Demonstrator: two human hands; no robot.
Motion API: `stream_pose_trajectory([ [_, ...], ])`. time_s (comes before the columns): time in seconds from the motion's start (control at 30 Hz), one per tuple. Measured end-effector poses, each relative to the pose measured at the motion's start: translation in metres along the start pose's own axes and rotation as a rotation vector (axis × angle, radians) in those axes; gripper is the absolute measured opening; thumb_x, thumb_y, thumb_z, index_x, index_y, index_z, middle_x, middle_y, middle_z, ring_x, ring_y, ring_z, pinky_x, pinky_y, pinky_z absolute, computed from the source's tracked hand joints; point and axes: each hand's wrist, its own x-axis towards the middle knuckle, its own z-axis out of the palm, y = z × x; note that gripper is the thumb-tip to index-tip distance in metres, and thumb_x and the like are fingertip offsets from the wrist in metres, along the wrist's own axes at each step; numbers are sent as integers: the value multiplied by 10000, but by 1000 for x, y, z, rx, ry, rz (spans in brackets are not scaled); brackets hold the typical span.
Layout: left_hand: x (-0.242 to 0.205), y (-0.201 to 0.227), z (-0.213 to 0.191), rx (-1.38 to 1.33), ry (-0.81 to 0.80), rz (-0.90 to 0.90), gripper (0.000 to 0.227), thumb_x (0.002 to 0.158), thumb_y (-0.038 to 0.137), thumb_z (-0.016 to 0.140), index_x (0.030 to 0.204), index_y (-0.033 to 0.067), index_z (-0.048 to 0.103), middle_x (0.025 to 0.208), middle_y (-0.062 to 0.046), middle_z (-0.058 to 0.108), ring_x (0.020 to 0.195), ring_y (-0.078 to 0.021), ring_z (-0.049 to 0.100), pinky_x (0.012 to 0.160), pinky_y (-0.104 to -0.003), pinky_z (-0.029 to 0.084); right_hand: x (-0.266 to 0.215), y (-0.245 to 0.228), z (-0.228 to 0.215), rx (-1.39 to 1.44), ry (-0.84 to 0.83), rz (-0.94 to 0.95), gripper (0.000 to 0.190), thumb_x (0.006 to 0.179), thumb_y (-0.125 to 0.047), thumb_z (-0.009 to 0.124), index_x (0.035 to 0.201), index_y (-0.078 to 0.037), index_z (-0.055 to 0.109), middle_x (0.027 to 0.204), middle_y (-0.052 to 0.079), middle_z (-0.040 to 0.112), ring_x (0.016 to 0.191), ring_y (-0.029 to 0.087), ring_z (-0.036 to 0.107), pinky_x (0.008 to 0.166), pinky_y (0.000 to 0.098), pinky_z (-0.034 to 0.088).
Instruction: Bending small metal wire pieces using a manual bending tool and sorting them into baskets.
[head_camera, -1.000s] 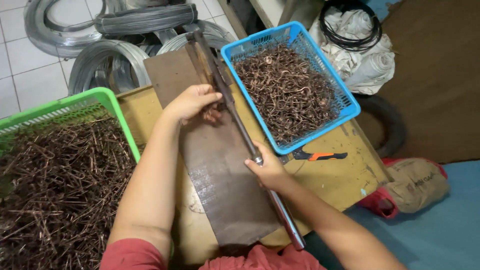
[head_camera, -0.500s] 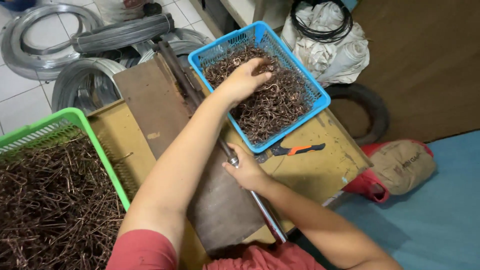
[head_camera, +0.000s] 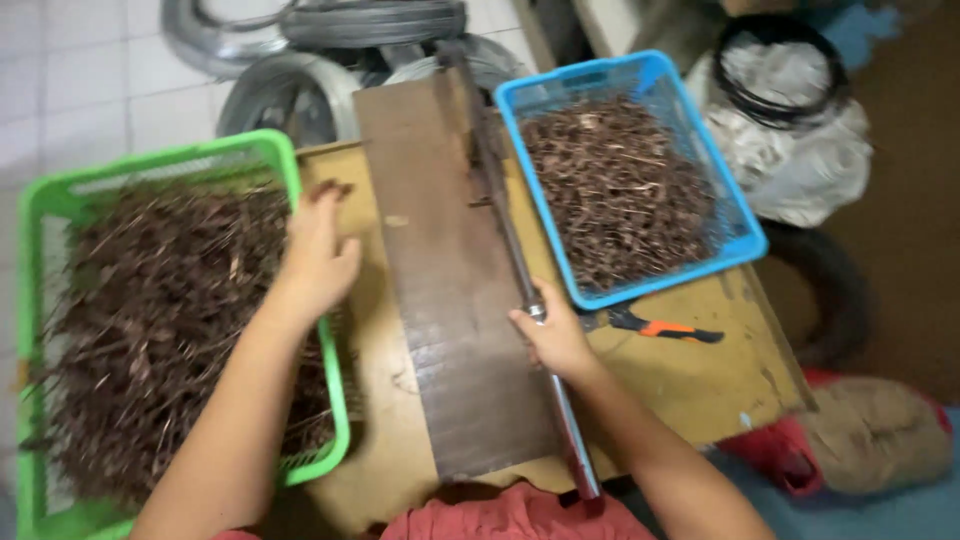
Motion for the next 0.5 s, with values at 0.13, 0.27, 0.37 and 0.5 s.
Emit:
stream_pose_trajectory([
  [0.13,-32,-74,-24,218,-97,-442,825,902,-6,639,1670,-2,337,1605,-330,330,1485,-574,347,1140,-732,386,2,-7,-3,19,-69,49,722,1017,-182,733,1649,-150,386,640,169,631,381,266,610,309,362,538],
  [0.27,-34,-133,-1,416,-298,-497,687,961,270,747,1588,71,549,1502,-276,536,1403,-518,514,1064,-734,429,5,-5,-5,44,-43,43,683,1009,-154,722,1616,-146,408,601,152,588,352,285,598,273,409,522],
  [0.37,-32,-132,0,454,-327,-484,616,938,323,798,1501,115,659,1444,-211,602,1350,-455,589,1042,-673,468,13,7,-5,73,-27,15,678,1001,-130,728,1600,-108,411,585,146,575,333,285,587,257,415,502],
  [0.5,-26,-157,10,413,-276,-504,351,942,382,777,1252,218,783,1424,-109,608,1334,-389,620,1056,-675,428,15,10,-7,107,-25,-16,657,1001,-113,722,1581,-66,416,573,151,566,314,281,568,245,417,481],
])
